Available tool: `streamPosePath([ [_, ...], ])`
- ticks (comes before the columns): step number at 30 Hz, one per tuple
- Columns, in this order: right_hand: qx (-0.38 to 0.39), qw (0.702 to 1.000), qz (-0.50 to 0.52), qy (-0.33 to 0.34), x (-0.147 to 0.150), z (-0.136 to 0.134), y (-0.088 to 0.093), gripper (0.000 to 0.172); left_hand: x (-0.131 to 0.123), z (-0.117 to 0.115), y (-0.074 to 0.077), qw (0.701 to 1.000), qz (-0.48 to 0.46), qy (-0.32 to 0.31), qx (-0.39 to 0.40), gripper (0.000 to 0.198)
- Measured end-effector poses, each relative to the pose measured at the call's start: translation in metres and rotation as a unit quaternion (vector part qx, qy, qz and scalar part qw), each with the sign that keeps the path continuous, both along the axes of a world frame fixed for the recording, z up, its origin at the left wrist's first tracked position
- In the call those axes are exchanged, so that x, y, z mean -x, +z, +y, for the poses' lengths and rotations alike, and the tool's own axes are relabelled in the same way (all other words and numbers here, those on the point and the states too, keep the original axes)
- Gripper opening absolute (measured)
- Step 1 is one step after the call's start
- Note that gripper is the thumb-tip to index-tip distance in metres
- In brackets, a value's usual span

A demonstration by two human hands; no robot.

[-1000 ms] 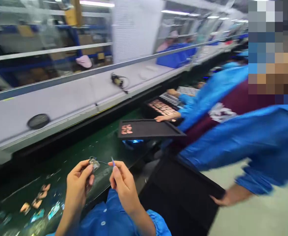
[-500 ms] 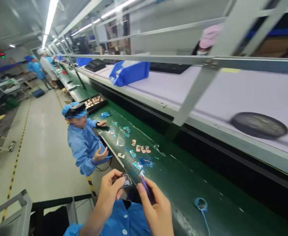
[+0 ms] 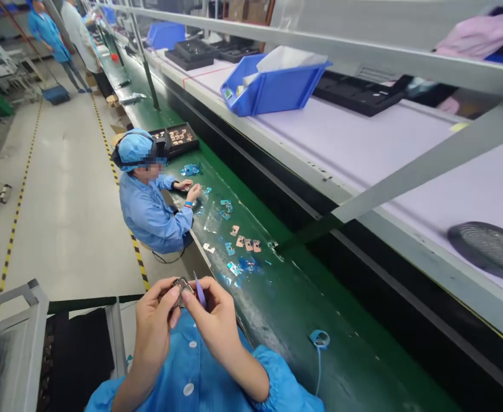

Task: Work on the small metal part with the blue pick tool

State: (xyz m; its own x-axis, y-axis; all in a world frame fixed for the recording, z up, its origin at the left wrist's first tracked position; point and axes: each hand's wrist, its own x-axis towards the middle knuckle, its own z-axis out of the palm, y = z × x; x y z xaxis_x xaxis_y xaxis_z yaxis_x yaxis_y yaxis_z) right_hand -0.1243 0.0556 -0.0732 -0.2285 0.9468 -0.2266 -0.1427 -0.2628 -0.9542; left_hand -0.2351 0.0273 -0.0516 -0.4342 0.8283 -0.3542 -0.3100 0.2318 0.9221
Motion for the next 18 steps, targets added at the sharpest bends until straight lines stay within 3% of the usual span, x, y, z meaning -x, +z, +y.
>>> streamPosePath([
  [5, -0.013, 0.999, 0.0, -0.046, 0.001, 0.006, 0.004, 0.035, 0.004, 0.016, 0.008, 0.998, 0.011, -0.059, 0.002, 0.029],
  [10, -0.012, 0.994, -0.004, -0.105, -0.003, 0.007, 0.008, 0.033, 0.004, 0.027, 0.005, 0.993, 0.028, -0.118, -0.006, 0.027],
  [18, -0.028, 0.978, -0.015, -0.207, -0.039, 0.013, 0.014, 0.032, -0.033, 0.055, 0.01, 0.978, 0.046, -0.201, -0.008, 0.028],
])
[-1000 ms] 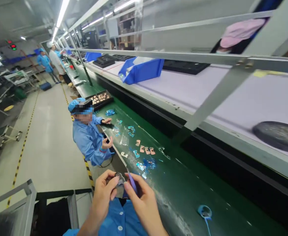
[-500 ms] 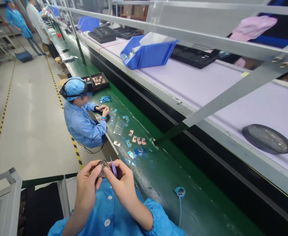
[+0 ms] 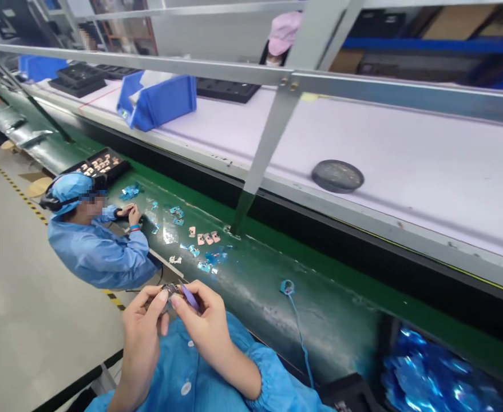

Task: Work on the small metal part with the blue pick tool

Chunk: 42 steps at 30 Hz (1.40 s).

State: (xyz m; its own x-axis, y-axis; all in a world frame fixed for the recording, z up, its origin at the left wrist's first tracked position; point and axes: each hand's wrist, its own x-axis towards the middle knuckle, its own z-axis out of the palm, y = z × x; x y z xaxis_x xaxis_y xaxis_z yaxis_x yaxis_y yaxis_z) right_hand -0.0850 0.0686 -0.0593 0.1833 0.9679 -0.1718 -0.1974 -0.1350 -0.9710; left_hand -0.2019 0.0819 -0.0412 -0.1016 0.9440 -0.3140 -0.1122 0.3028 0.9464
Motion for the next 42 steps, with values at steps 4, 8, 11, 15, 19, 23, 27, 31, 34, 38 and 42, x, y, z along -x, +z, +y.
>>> streamPosePath([
  [4, -0.021, 0.998, -0.044, -0.03, -0.026, 0.001, 0.001, 0.026, -0.028, 0.015, 0.002, 0.999, 0.015, -0.042, 0.016, 0.031],
  [8, -0.086, 0.986, -0.124, -0.075, -0.055, -0.011, -0.001, 0.024, -0.054, 0.022, -0.001, 0.995, 0.027, -0.09, 0.022, 0.031],
  [11, -0.131, 0.958, -0.214, -0.14, -0.073, -0.026, -0.004, 0.033, -0.07, 0.022, 0.0, 0.991, 0.028, -0.125, 0.027, 0.04],
  [15, -0.166, 0.904, -0.345, -0.189, -0.09, -0.038, -0.002, 0.027, -0.085, 0.022, 0.008, 0.986, 0.041, -0.159, 0.001, 0.043],
  [19, -0.217, 0.848, -0.43, -0.223, -0.102, -0.038, 0.007, 0.019, -0.095, 0.026, 0.017, 0.977, 0.084, -0.189, -0.041, 0.043],
  [23, -0.247, 0.814, -0.453, -0.267, -0.107, -0.035, 0.013, 0.018, -0.104, 0.029, 0.025, 0.969, 0.102, -0.217, -0.067, 0.042],
  [27, -0.261, 0.793, -0.46, -0.301, -0.109, -0.035, 0.012, 0.016, -0.113, 0.028, 0.032, 0.964, 0.11, -0.224, -0.095, 0.039],
  [31, -0.266, 0.79, -0.462, -0.305, -0.113, -0.037, 0.01, 0.016, -0.12, 0.026, 0.033, 0.963, 0.113, -0.224, -0.101, 0.038],
  [34, -0.274, 0.781, -0.472, -0.305, -0.115, -0.037, 0.008, 0.016, -0.123, 0.024, 0.033, 0.967, 0.114, -0.212, -0.087, 0.04],
  [38, -0.283, 0.775, -0.474, -0.307, -0.116, -0.039, 0.006, 0.016, -0.126, 0.021, 0.033, 0.972, 0.105, -0.199, -0.066, 0.042],
  [42, -0.285, 0.777, -0.473, -0.303, -0.116, -0.04, 0.002, 0.016, -0.127, 0.018, 0.03, 0.976, 0.091, -0.192, -0.045, 0.045],
])
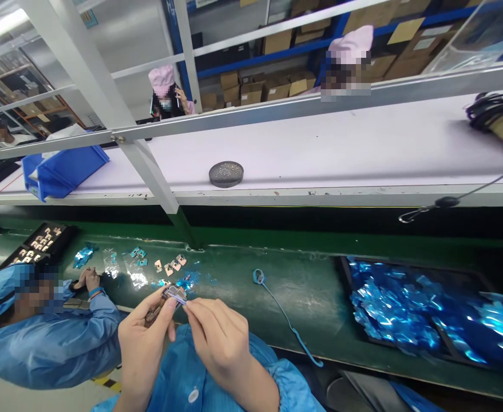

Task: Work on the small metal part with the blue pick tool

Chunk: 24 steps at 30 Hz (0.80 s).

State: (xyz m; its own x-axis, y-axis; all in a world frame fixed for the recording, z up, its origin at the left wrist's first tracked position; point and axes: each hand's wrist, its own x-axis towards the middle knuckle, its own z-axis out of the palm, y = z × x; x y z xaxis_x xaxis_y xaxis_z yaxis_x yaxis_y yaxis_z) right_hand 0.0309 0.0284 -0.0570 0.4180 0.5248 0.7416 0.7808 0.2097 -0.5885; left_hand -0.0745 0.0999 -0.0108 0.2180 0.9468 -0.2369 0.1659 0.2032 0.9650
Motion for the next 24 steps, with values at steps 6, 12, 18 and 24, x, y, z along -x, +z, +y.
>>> streamPosePath([
  [6, -0.017, 1.0, -0.003, -0.011, 0.001, -0.001, -0.01, 0.018, -0.005, -0.008, -0.004, 1.0, -0.001, 0.0, 0.004, 0.047],
  [12, -0.021, 0.999, 0.003, -0.025, -0.001, -0.001, -0.012, 0.017, -0.01, -0.013, -0.005, 1.0, -0.022, -0.017, -0.002, 0.057],
  [18, -0.029, 0.999, 0.005, -0.023, -0.005, -0.005, -0.012, 0.017, -0.013, -0.015, -0.005, 0.995, -0.067, -0.06, 0.045, 0.047],
  [24, -0.045, 0.998, 0.008, -0.047, -0.004, -0.005, -0.014, 0.016, -0.017, -0.021, -0.009, 0.986, -0.138, -0.026, 0.088, 0.05],
])
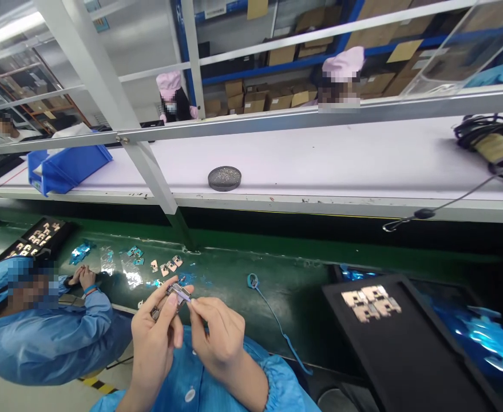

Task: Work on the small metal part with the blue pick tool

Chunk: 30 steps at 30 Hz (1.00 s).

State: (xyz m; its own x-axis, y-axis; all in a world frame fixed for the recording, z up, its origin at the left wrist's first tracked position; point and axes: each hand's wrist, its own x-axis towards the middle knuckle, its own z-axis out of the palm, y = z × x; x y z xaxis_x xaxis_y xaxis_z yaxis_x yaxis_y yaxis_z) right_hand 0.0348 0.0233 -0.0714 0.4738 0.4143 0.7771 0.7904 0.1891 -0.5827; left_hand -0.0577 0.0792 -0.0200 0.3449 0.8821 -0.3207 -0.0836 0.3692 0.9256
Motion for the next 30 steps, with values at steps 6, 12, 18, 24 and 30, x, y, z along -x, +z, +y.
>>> streamPosePath([
  [6, 0.006, 1.0, 0.021, 0.003, -0.003, -0.001, 0.01, 0.014, -0.002, -0.002, 0.002, 0.999, -0.029, 0.017, 0.013, 0.05],
  [12, 0.017, 1.0, 0.001, 0.012, -0.004, -0.008, 0.014, 0.015, 0.004, -0.003, 0.004, 0.998, -0.051, 0.026, -0.003, 0.042],
  [18, 0.007, 1.0, 0.006, -0.008, -0.003, -0.011, 0.012, 0.02, 0.007, -0.004, 0.002, 0.999, -0.042, 0.029, -0.016, 0.038],
  [24, 0.031, 0.999, -0.019, 0.03, -0.005, -0.012, 0.013, 0.018, 0.008, -0.004, 0.001, 0.998, -0.032, 0.034, -0.031, 0.038],
  [30, 0.028, 0.998, -0.045, 0.02, -0.004, -0.011, 0.016, 0.018, 0.008, -0.006, 0.003, 0.998, -0.026, 0.036, -0.049, 0.039],
])
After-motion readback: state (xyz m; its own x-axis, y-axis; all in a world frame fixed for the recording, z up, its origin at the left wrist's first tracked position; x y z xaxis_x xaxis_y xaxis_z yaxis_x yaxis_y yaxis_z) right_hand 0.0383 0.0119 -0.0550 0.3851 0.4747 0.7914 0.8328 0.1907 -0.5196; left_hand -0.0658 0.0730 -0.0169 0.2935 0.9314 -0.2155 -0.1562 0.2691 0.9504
